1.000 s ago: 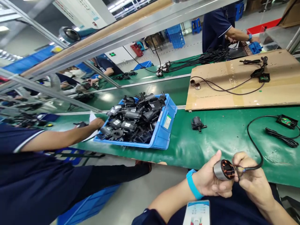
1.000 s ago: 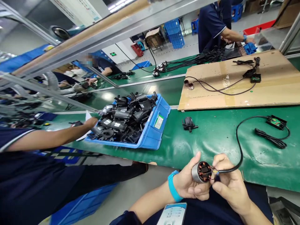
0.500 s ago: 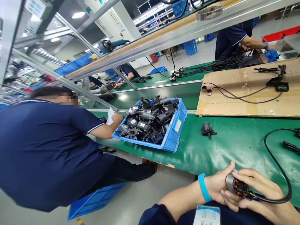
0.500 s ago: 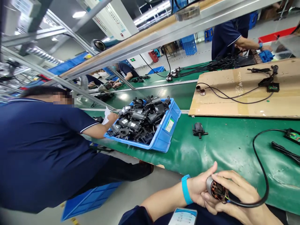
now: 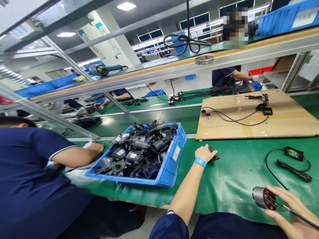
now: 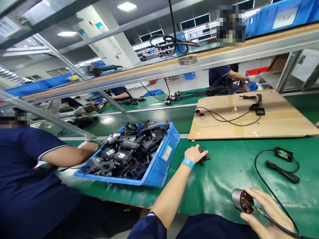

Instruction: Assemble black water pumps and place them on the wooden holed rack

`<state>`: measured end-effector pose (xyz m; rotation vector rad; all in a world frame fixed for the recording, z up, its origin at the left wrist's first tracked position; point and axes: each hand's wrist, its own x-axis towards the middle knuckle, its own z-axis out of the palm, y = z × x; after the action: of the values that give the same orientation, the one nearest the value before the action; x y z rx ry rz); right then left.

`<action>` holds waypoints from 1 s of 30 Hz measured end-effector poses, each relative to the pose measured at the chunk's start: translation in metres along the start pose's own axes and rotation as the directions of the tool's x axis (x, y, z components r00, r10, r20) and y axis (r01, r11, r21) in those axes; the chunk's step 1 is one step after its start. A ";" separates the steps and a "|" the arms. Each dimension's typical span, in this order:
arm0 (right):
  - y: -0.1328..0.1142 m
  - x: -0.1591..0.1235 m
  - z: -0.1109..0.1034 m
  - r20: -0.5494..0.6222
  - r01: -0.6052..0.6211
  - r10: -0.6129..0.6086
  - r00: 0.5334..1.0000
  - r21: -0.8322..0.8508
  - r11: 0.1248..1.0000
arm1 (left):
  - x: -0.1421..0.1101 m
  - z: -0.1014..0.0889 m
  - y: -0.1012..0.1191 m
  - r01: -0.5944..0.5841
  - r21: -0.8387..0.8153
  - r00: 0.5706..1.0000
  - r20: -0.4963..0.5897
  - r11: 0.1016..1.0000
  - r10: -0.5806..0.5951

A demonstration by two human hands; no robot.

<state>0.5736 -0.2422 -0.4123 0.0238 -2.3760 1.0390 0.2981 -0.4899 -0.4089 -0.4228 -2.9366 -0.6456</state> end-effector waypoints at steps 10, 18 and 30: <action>-0.037 0.037 -0.034 -0.117 -0.008 0.012 0.993 0.027 1.000 | -0.078 -0.005 0.050 -0.120 -0.475 0.935 0.243 0.872 0.261; -0.062 0.077 -0.031 0.103 0.288 -0.280 0.954 -0.072 0.955 | -0.116 -0.046 0.103 -0.204 -0.753 0.895 0.115 0.626 0.430; -0.063 0.074 -0.023 0.186 0.219 -0.221 0.957 0.031 0.975 | -0.127 -0.048 0.093 -0.279 -0.725 0.892 0.048 0.629 0.450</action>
<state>0.5352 -0.2565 -0.3208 0.3983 -2.4665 0.9791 0.4487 -0.4611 -0.3489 -1.2022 -2.5095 -1.7455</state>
